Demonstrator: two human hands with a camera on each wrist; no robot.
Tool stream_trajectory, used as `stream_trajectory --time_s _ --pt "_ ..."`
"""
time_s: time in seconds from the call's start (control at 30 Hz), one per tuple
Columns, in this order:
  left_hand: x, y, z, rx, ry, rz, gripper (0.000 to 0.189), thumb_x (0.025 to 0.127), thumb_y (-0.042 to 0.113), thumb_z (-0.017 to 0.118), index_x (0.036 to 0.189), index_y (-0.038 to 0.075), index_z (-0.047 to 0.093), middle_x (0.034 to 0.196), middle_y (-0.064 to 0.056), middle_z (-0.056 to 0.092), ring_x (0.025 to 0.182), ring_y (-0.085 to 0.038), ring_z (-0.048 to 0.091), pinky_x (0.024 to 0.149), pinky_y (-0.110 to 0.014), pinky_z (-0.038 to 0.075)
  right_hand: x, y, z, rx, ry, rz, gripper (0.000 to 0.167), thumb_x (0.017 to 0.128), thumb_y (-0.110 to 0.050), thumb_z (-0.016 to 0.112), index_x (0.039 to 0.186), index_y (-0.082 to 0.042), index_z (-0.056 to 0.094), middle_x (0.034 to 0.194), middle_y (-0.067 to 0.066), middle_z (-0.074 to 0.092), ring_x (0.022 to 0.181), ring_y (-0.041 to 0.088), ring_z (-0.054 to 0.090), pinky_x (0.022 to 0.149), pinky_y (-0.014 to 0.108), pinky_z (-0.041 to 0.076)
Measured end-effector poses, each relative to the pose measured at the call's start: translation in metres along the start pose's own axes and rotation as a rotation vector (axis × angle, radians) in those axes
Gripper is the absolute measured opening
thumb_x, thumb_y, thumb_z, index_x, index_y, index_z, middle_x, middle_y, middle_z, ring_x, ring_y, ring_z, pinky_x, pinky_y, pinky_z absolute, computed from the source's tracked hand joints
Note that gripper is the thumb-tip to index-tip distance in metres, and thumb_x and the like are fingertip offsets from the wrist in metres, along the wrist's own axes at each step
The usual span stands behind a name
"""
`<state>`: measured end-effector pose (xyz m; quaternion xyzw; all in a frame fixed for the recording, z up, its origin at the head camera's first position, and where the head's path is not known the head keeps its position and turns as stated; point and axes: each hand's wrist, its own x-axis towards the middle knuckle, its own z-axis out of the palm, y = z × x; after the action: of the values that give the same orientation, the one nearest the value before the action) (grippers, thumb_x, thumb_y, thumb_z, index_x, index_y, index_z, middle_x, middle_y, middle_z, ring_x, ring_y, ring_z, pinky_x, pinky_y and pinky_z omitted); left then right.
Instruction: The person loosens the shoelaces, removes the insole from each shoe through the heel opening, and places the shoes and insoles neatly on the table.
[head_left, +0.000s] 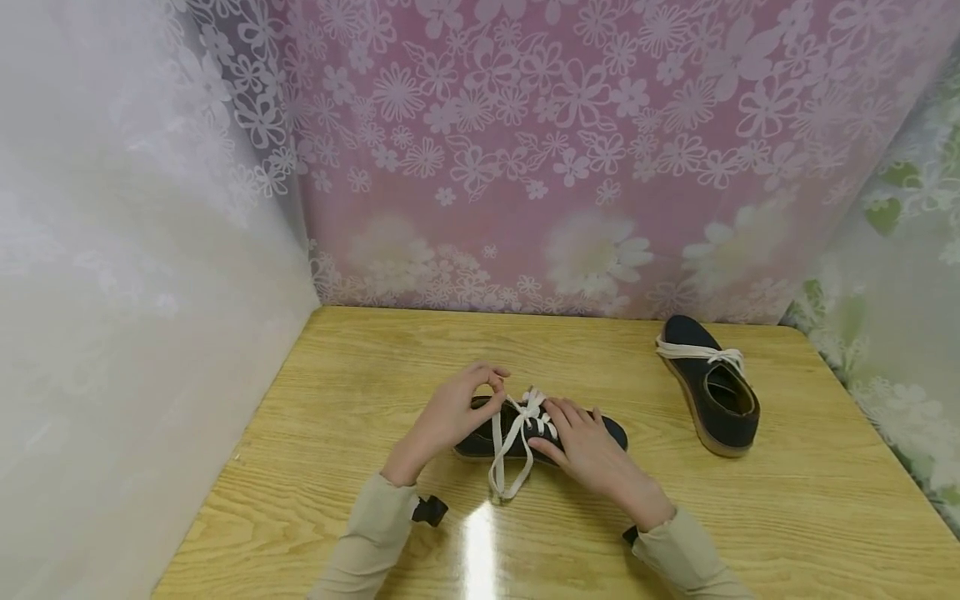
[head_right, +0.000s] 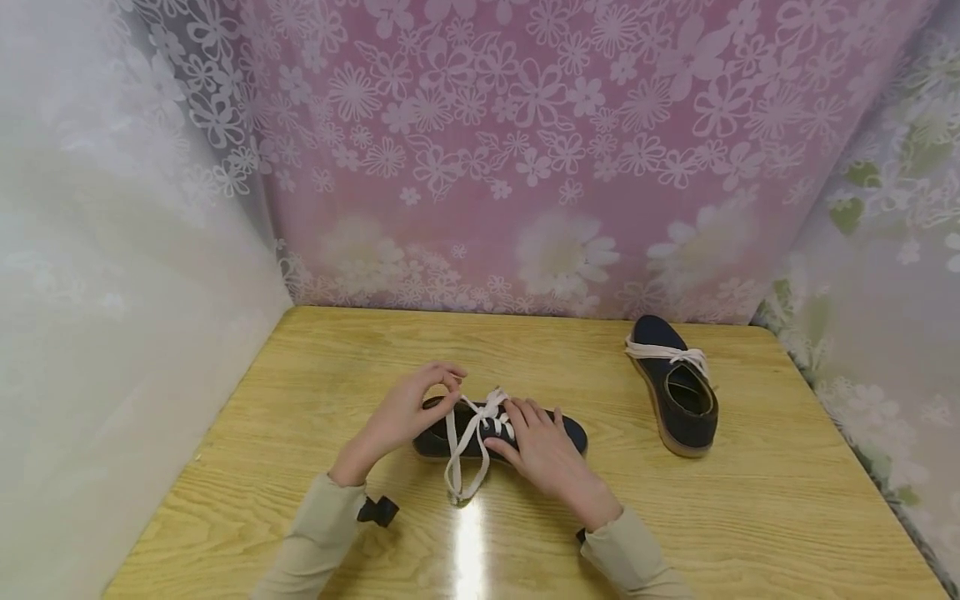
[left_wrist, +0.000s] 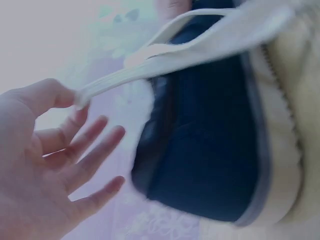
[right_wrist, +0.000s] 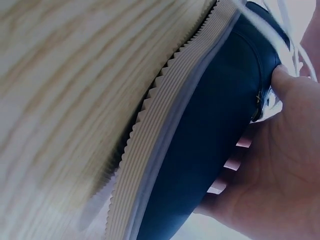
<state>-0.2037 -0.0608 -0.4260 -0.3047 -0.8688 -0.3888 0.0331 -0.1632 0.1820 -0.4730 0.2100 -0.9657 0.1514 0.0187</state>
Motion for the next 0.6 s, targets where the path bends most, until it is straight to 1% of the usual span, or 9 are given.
stream_trajectory --time_s 0.07,0.1,0.17,0.23,0.3,0.37,0.47,0.53,0.6 --pt "0.0 -0.002 -0.007 -0.031 0.053 -0.002 0.009 0.102 0.018 0.063 0.095 0.014 0.065 0.132 -0.004 0.063 0.12 -0.028 0.062 0.098 -0.049 0.051 0.0 0.0 0.0 -0.003 0.005 0.0 0.073 0.102 -0.053 0.053 0.151 0.0 0.043 0.15 0.022 0.047 0.139 0.044 0.043 0.107 0.072 0.031" --pt "0.0 -0.003 -0.011 -0.038 0.07 -0.009 0.009 0.102 0.018 0.063 0.094 0.014 0.065 0.132 -0.004 0.063 0.121 -0.028 0.061 0.1 -0.05 0.05 0.0 0.0 0.0 -0.004 0.007 -0.001 0.073 0.102 -0.053 0.054 0.151 0.0 0.043 0.15 0.022 0.047 0.139 0.044 0.043 0.107 0.072 0.032" --pt "-0.001 -0.005 -0.017 -0.038 0.078 -0.021 0.009 0.102 0.019 0.064 0.094 0.014 0.066 0.131 -0.004 0.064 0.121 -0.029 0.061 0.101 -0.05 0.048 0.0 0.0 0.0 -0.006 0.008 -0.001 0.073 0.102 -0.052 0.054 0.151 0.0 0.044 0.15 0.022 0.048 0.139 0.044 0.043 0.107 0.072 0.032" --pt "-0.002 -0.007 -0.021 -0.031 0.05 -0.035 0.011 0.102 0.019 0.064 0.094 0.012 0.067 0.128 -0.005 0.065 0.119 -0.028 0.062 0.101 -0.051 0.048 0.001 0.001 0.0 -0.005 0.005 -0.001 0.074 0.102 -0.053 0.054 0.151 0.0 0.043 0.151 0.022 0.047 0.14 0.044 0.043 0.108 0.072 0.031" --pt "-0.003 -0.008 -0.023 -0.023 0.009 -0.051 0.013 0.103 0.023 0.063 0.098 0.012 0.069 0.126 -0.005 0.066 0.117 -0.027 0.064 0.1 -0.05 0.05 0.001 0.001 0.0 -0.005 0.002 0.0 0.074 0.102 -0.054 0.053 0.152 0.0 0.043 0.151 0.022 0.046 0.14 0.044 0.042 0.108 0.072 0.031" --pt "-0.004 -0.008 -0.023 -0.034 -0.028 -0.076 0.017 0.103 0.027 0.063 0.108 0.012 0.07 0.126 -0.005 0.066 0.116 -0.026 0.065 0.098 -0.051 0.051 0.001 0.002 0.0 -0.002 -0.003 0.002 0.075 0.102 -0.055 0.052 0.152 0.0 0.042 0.152 0.022 0.046 0.141 0.044 0.041 0.108 0.072 0.03" --pt "-0.005 -0.005 -0.018 -0.04 -0.056 -0.093 0.027 0.102 0.031 0.063 0.123 0.014 0.067 0.13 -0.005 0.065 0.118 -0.026 0.065 0.096 -0.051 0.052 0.001 0.002 0.0 0.003 -0.011 0.002 0.075 0.102 -0.056 0.05 0.152 -0.001 0.041 0.152 0.022 0.045 0.142 0.044 0.04 0.109 0.072 0.029" --pt "-0.004 -0.002 -0.011 -0.022 -0.074 -0.079 0.031 0.102 0.032 0.064 0.127 0.014 0.065 0.131 -0.004 0.065 0.119 -0.026 0.064 0.096 -0.048 0.053 0.0 0.002 0.0 0.007 -0.015 0.001 0.075 0.102 -0.056 0.05 0.152 -0.001 0.041 0.152 0.021 0.045 0.142 0.044 0.04 0.109 0.072 0.029" --pt "-0.003 0.0 -0.003 0.03 -0.093 -0.039 0.032 0.101 0.031 0.066 0.127 0.013 0.067 0.129 -0.003 0.065 0.118 -0.024 0.064 0.097 -0.044 0.053 0.0 0.002 0.0 0.008 -0.017 -0.001 0.074 0.102 -0.055 0.05 0.152 -0.001 0.041 0.152 0.021 0.045 0.141 0.044 0.041 0.108 0.072 0.029"
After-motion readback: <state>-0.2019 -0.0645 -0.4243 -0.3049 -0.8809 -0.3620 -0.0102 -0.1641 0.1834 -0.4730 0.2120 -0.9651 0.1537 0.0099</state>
